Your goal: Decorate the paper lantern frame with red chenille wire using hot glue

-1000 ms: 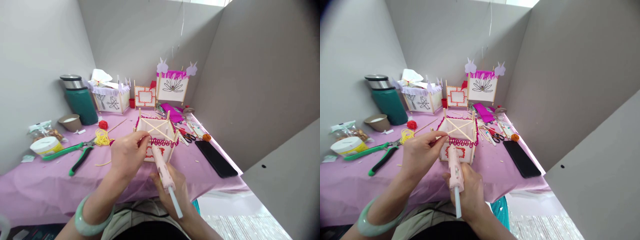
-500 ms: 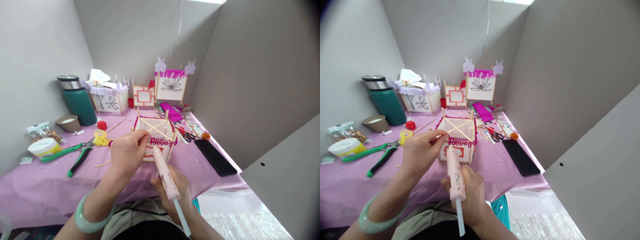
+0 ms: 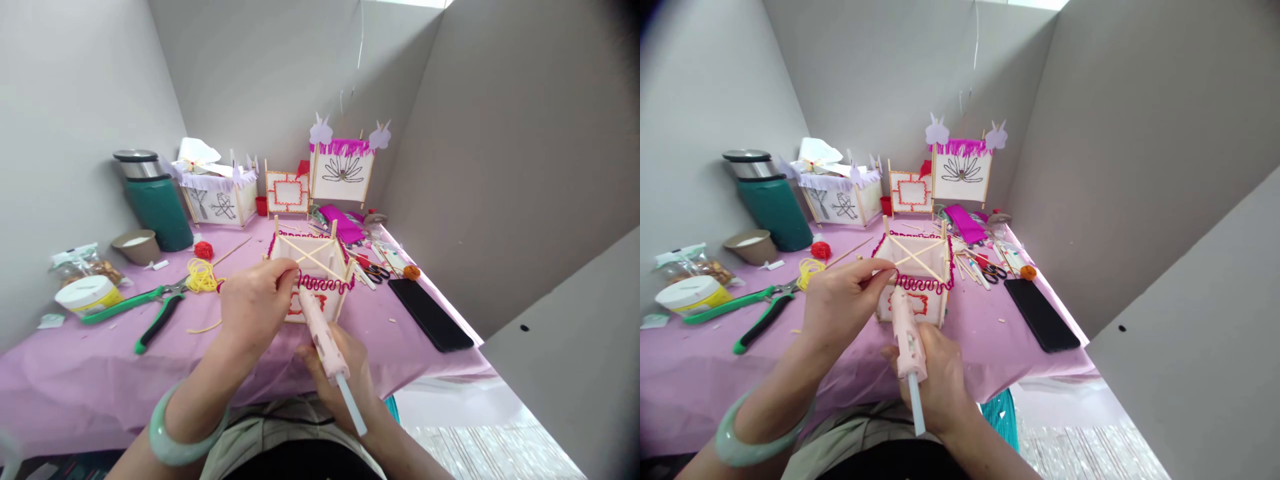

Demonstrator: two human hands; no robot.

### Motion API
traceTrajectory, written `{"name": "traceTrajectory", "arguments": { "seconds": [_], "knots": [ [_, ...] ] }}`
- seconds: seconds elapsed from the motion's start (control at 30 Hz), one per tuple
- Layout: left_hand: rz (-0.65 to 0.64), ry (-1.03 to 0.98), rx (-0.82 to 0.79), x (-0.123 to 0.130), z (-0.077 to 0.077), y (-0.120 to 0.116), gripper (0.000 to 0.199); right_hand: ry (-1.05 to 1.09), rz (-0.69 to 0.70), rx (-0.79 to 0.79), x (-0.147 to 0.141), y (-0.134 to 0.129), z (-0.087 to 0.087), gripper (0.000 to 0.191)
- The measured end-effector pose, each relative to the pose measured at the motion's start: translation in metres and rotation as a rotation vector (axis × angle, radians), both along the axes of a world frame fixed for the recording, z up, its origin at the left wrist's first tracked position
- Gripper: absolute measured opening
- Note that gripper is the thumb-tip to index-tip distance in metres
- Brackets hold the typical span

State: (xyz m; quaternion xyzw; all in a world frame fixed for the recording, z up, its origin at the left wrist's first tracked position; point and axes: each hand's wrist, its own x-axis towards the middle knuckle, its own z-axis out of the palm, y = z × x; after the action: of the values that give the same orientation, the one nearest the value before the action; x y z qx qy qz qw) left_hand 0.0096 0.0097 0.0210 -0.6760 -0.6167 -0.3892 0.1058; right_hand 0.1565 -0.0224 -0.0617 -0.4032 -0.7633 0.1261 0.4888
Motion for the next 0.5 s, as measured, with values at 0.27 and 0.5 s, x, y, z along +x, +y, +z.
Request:
{"name": "traceTrajectory", "arguments": {
  "seconds": [0.27, 0.5],
  "knots": [
    [-0.026, -0.029, -0.039, 0.0017, 0.0015, -0.0001, 0.015, 0.038, 0.0, -0.021, 0.0003, -0.0004, 0.0013, 0.028],
    [-0.025, -0.028, -0.012, -0.0005, -0.0009, 0.001, 0.015, 0.072, -0.004, -0.024, 0.0014, -0.0021, 0.0026, 0.025]
  ]
}}
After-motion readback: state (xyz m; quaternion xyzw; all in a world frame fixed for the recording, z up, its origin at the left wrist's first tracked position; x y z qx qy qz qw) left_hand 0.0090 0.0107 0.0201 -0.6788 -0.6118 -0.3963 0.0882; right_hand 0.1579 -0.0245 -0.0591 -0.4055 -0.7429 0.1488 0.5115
